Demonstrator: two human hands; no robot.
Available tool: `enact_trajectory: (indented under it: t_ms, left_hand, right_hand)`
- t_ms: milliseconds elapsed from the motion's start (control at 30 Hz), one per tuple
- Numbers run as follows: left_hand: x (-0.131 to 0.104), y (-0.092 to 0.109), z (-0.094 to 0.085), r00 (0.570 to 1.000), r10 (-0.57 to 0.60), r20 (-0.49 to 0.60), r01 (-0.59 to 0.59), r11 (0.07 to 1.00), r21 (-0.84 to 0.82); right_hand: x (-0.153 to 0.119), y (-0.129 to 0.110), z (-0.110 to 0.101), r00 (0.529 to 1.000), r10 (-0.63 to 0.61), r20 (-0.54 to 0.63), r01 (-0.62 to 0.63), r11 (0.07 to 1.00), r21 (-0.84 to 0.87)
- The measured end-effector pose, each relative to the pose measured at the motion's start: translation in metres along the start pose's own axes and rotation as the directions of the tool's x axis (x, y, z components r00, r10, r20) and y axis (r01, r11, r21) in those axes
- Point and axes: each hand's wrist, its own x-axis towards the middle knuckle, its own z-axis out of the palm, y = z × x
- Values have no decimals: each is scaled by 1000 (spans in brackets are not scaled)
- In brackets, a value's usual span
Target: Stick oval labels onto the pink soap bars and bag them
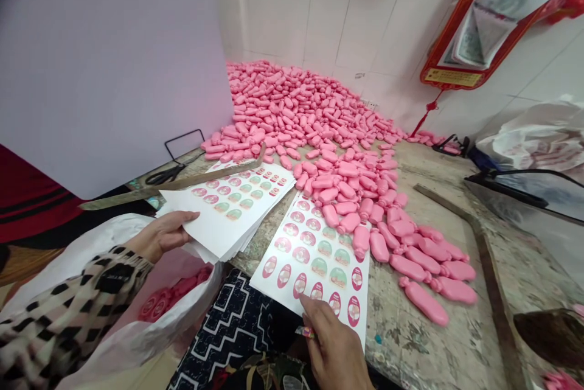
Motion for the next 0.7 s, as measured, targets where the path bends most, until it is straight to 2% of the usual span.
enact_trajectory:
  t_ms: [100, 300, 500, 700]
  left_hand:
    - [2, 1, 3, 1000, 6, -1, -6, 1000, -9]
    - [-1, 1, 6, 1000, 12, -8, -12, 1000, -26]
    - [-2, 1, 9, 1000, 29, 1, -29, 999, -27]
    - [-2, 3, 7, 997, 44, 63, -45, 999, 15]
  right_hand:
    - [-1, -3, 2, 1000, 7, 6, -7, 1000, 19]
    - [-7, 0, 15, 996, 71, -57, -67, 995, 74]
    - [-5, 2, 13, 999, 9, 38, -11, 999, 43]
    - [-6, -1, 10, 999, -8, 32, 7, 999, 50]
